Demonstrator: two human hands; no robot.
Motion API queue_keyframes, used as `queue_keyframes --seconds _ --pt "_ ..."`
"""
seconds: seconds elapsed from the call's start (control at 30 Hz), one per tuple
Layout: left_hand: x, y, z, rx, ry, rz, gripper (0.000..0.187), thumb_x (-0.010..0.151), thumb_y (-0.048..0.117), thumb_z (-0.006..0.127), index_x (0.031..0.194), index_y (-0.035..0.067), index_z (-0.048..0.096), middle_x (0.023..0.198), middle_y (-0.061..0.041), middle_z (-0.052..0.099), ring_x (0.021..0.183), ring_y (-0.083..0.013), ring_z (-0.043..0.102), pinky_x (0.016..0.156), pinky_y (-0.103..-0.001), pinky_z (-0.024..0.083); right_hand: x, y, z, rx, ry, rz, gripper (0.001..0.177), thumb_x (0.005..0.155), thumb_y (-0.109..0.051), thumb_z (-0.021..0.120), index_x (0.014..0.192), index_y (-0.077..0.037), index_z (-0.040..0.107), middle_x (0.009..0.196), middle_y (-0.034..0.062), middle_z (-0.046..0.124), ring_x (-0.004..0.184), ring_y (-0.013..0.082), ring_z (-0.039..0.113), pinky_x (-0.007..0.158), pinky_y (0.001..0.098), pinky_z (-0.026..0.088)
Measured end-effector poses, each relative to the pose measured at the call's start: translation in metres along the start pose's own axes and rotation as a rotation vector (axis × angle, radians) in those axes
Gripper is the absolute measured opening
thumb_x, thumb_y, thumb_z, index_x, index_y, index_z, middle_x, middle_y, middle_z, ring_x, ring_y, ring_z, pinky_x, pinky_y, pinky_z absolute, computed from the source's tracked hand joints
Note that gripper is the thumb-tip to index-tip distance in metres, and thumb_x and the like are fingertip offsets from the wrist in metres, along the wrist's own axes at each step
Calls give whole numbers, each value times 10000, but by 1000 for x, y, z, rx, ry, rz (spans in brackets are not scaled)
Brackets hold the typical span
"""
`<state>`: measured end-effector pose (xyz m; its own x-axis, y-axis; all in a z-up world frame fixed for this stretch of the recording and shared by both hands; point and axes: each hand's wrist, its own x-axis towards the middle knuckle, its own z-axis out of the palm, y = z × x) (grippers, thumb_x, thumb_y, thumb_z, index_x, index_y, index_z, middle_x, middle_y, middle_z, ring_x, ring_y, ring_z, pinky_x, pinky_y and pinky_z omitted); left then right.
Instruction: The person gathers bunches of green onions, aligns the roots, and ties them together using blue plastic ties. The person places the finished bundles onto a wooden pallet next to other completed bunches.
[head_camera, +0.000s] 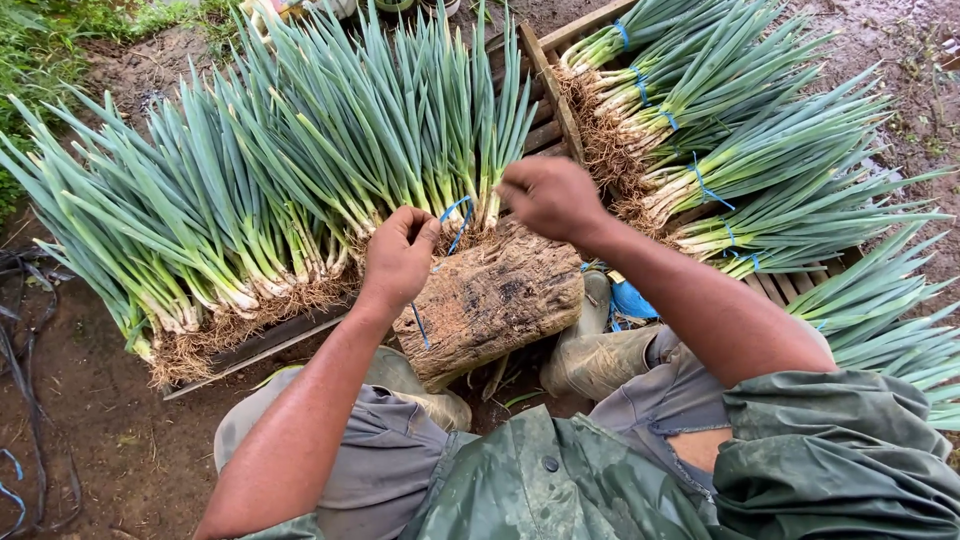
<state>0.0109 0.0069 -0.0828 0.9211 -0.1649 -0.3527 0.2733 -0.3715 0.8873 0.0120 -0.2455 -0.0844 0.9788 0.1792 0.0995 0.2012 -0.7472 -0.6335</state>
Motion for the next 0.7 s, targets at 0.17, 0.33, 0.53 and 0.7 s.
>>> queue_keyframes --seconds 0.17,0.33,0.53,0.7 --pt "-2 2 -13 76 40 12 128 1038 181 616 991 99 702 761 -46 596 714 -147 557 616 -298 468 8 59 -31 -5 74 306 210 1007 -313 695 867 -159 727 734 99 671 794 339 693 762 473 532" --pt "4 2 -35 93 121 -16 122 1038 181 615 1000 110 706 768 -52 617 711 -160 545 633 -305 464 0 187 -37 -207 165 554 225 995 -449 713 953 -233 760 823 125 697 899 386 702 781 514 536" --pt "6 -2 -70 99 296 33 112 1051 136 596 999 116 694 768 -22 588 703 -140 527 663 -299 448 -37 234 -51 -374 144 812 249 944 -477 681 1068 -285 782 930 179 730 990 430 699 869 552 561" --pt "4 -11 -86 212 314 122 113 1050 146 612 988 95 692 759 -32 606 719 -139 540 681 -331 466 -57 180 -64 -620 -119 792 411 968 -451 689 1047 -70 820 958 321 765 991 506 721 859 596 558"
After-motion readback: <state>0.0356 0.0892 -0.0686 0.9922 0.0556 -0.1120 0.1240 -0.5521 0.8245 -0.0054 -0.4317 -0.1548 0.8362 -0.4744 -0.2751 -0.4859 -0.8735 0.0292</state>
